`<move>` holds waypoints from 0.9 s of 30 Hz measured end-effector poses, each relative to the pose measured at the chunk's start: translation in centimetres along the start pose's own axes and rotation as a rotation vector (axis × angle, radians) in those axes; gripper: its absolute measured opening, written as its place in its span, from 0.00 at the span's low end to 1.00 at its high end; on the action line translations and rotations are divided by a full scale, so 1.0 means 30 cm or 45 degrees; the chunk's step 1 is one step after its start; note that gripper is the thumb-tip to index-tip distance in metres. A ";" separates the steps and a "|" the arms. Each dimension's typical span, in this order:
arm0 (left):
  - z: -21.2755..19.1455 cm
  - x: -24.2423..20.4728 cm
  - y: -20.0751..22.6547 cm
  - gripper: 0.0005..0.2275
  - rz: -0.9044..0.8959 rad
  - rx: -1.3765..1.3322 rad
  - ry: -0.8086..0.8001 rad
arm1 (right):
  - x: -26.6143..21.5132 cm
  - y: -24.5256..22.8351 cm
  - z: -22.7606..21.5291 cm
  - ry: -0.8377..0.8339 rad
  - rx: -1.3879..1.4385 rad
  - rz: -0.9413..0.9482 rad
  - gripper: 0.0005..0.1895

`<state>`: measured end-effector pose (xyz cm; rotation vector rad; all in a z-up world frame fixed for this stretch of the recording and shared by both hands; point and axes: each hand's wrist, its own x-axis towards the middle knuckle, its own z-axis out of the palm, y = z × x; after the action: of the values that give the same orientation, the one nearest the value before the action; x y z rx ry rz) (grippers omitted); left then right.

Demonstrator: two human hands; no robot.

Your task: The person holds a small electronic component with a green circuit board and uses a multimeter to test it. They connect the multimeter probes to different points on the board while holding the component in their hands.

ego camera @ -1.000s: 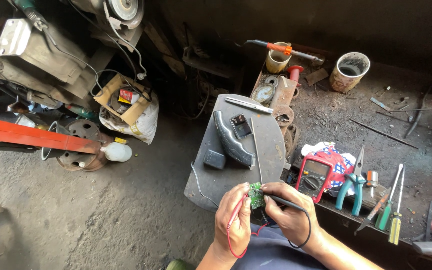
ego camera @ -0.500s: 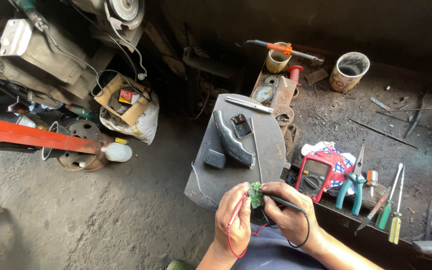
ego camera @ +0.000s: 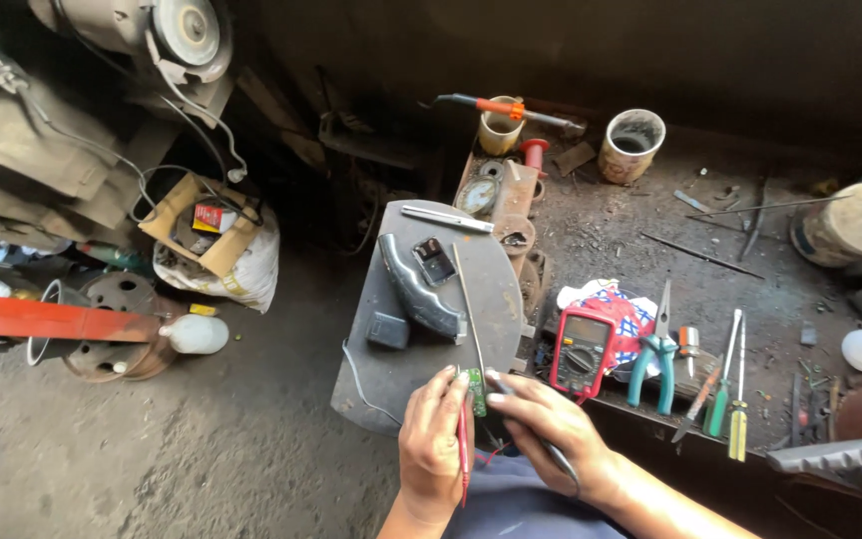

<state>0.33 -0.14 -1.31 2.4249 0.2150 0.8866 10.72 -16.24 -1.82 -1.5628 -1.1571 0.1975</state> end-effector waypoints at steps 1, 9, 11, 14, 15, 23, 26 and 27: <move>0.001 0.009 0.009 0.11 0.001 -0.003 0.000 | -0.011 -0.008 -0.026 0.001 -0.003 0.001 0.17; 0.004 0.019 0.020 0.10 -0.011 0.042 0.047 | -0.199 0.113 -0.140 0.293 -0.737 0.285 0.18; 0.000 0.019 0.019 0.10 -0.005 0.047 0.053 | -0.247 0.178 -0.117 0.257 -0.874 0.343 0.17; 0.006 0.015 0.013 0.09 0.007 0.039 0.063 | -0.315 0.315 -0.079 0.142 -1.097 0.580 0.18; 0.009 0.012 0.009 0.09 0.004 0.037 0.070 | -0.334 0.369 -0.064 0.056 -1.169 0.754 0.21; 0.011 0.010 0.004 0.10 0.020 0.045 0.080 | -0.249 0.436 -0.035 -0.171 -1.148 1.315 0.14; 0.007 0.011 0.006 0.09 0.015 0.026 0.076 | -0.283 0.481 -0.022 -0.115 -1.283 1.155 0.11; 0.005 0.016 0.006 0.09 0.019 0.013 0.073 | -0.293 0.498 -0.017 -0.060 -1.377 1.010 0.13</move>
<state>0.79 -0.22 -1.04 2.4155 0.2234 0.9653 14.95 -21.52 -17.79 -2.9523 -0.5884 0.1202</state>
